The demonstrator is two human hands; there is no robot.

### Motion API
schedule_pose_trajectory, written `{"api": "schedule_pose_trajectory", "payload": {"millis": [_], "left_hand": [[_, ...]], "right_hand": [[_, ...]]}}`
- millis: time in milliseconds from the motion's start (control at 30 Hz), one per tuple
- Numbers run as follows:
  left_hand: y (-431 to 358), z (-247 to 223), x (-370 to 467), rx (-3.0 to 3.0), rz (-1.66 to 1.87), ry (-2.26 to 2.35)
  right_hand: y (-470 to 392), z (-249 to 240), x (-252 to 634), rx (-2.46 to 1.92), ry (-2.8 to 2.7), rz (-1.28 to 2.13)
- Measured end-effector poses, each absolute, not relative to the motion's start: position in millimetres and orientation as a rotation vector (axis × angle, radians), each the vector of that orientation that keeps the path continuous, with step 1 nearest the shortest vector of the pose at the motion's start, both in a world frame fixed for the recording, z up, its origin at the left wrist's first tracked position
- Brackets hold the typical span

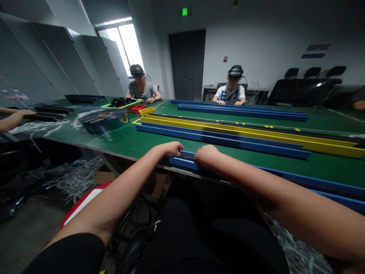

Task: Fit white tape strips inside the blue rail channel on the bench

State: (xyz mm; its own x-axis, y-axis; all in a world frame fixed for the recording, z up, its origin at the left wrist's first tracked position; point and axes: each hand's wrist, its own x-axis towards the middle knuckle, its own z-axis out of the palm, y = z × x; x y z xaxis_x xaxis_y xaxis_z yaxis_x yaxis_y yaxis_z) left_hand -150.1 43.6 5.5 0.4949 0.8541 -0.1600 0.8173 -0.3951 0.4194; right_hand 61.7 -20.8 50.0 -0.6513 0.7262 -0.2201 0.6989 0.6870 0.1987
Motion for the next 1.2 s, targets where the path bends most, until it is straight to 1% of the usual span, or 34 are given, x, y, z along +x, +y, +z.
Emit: {"api": "schedule_pose_trajectory", "payload": {"millis": [100, 200, 333, 400, 467, 533, 633, 867, 1000, 1200], "left_hand": [[42.3, 3.0, -151.3, 2.34, 0.078, 1.403], [41.8, 2.3, -151.5, 2.415, 0.03, 1.395], [42.8, 0.8, -152.6, 2.453, 0.025, 1.397], [43.7, -1.2, -153.6, 2.459, 0.028, 1.421], [44.7, -3.6, -154.6, 2.465, 0.031, 1.436], [46.0, -6.0, -155.6, 2.467, 0.044, 1.434], [48.0, -8.6, -157.3, 2.46, 0.075, 1.406], [49.0, -10.5, -158.4, 2.424, 0.105, 1.384], [48.0, -8.4, -155.0, 2.434, 0.094, 1.393], [45.3, 1.5, -146.7, 2.497, 0.028, 1.421]], "right_hand": [[-25.3, 62.9, 88.5, 1.11, 2.634, 0.153], [-24.4, 79.5, 118.5, 1.044, 2.739, -0.009], [-18.1, 100.7, 150.5, 1.125, 2.743, -0.23], [-18.7, 107.2, 162.1, 1.124, 2.694, -0.177], [-24.1, 108.1, 170.3, 1.061, 2.64, -0.032], [-33.0, 102.5, 174.6, 1.016, 2.59, 0.105], [-46.4, 85.7, 173.5, 1.073, 2.489, 0.214], [-49.6, 55.8, 162.0, 1.092, 2.385, 0.284], [-47.9, 55.1, 156.6, 1.073, 2.38, 0.311], [-51.6, 63.6, 146.1, 1.113, 2.315, 0.24]]}}
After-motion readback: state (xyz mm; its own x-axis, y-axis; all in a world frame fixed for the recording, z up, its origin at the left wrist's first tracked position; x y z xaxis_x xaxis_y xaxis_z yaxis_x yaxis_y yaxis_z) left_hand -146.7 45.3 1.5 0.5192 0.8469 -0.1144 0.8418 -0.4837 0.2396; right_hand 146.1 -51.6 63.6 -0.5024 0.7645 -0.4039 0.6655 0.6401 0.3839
